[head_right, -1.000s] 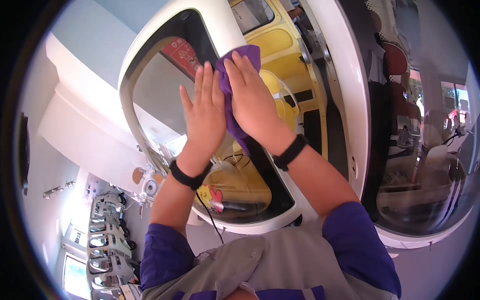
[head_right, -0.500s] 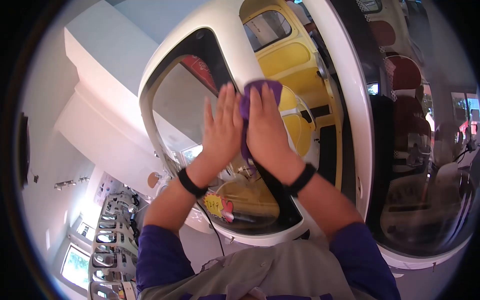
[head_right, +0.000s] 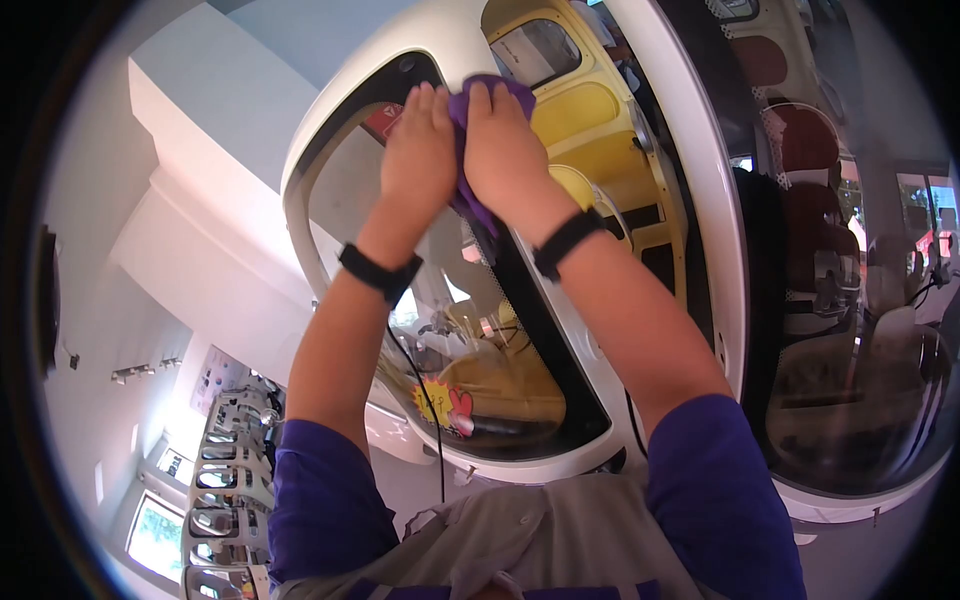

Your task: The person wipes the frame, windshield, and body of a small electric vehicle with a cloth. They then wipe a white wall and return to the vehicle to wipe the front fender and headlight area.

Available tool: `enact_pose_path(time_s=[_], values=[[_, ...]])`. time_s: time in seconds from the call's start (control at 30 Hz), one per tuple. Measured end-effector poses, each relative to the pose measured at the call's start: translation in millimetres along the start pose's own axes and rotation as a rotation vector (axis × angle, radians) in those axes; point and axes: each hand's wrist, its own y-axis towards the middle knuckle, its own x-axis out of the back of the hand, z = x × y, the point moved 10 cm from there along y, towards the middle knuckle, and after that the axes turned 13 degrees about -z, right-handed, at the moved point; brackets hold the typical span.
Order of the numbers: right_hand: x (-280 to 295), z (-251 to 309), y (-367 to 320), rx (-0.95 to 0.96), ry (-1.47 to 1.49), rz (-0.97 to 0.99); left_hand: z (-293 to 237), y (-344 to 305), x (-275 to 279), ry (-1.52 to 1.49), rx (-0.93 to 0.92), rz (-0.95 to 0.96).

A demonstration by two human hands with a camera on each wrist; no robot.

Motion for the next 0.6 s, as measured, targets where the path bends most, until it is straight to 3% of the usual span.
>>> enact_pose_path(time_s=[0.07,0.17,0.27,0.4,0.47,0.6], values=[[13.9,6.1,-33.2,-0.051,-0.077,0.074,-32.1,-35.6,17.2,0.071,-0.076,0.059],[32.1,34.7,-74.8,0.189,-0.418,-0.026,-49.8,-81.5,35.2,0.122,-0.192,0.034],[16.5,37.0,-49.9,0.067,-0.388,0.105,-28.8,-66.8,38.1,0.061,-0.215,0.007],[-24.3,46.0,21.7,0.348,-0.213,-0.084,32.6,-4.1,26.3,0.236,-0.067,-0.139],[-61.8,29.2,44.9,0.511,-0.088,0.025,50.5,12.6,10.3,0.171,0.058,-0.12],[-51.0,39.2,45.7,0.464,-0.003,0.09,54.4,9.5,7.4,-0.051,0.217,-0.002]])
